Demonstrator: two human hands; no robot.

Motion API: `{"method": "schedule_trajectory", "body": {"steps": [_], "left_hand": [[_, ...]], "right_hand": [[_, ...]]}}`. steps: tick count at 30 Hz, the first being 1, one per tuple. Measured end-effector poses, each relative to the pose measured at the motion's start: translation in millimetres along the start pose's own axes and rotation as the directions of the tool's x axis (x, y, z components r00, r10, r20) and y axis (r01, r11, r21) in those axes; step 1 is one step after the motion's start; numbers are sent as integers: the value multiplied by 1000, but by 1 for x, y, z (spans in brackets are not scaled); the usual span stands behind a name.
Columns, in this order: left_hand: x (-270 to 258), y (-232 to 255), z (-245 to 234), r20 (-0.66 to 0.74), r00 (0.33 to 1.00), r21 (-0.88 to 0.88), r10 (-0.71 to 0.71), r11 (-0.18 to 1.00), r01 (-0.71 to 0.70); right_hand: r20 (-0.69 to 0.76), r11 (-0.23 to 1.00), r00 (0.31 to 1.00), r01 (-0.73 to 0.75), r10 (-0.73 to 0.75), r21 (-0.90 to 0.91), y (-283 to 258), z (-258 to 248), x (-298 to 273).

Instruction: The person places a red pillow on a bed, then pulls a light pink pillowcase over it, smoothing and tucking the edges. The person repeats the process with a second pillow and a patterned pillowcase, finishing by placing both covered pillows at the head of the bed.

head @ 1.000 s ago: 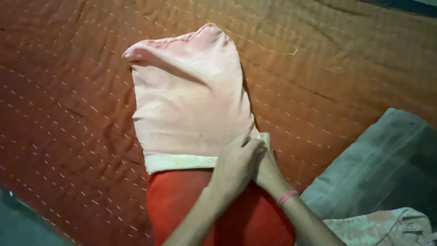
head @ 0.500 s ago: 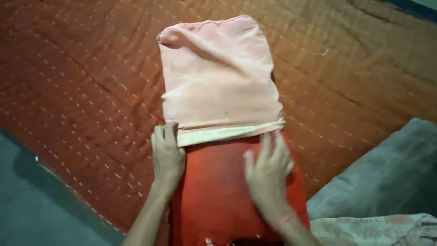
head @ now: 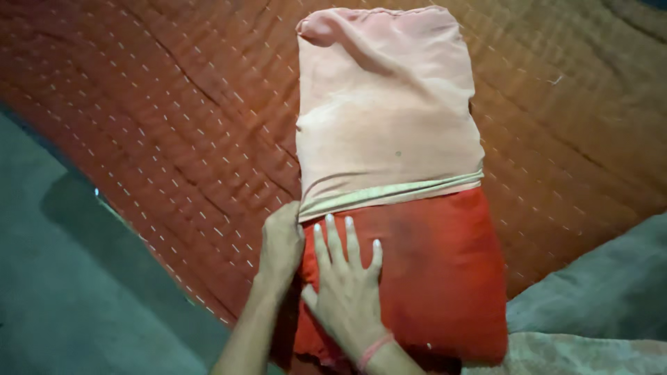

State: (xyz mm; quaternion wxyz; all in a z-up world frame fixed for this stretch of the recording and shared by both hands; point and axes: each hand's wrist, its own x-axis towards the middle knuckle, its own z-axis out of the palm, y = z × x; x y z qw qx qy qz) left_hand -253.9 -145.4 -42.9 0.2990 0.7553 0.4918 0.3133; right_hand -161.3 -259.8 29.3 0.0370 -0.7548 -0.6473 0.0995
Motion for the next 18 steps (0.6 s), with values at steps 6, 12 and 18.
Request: {"method": "schedule_trajectory", "body": {"steps": [6,12,18], "left_hand": [[-33,25,-20,88,962,-6,-257,966,259],[-33,46,-23,43,978,297,-202,938,180],[5,83,10,-62,948,472,312,846,-248]], "right_hand": [[2,999,999,43,-43,-1,4,5,-1],[-50,974,991,134,-127,182,23,5,-8],[-235,977,968,-35,86,212,98,-3,-1]]}}
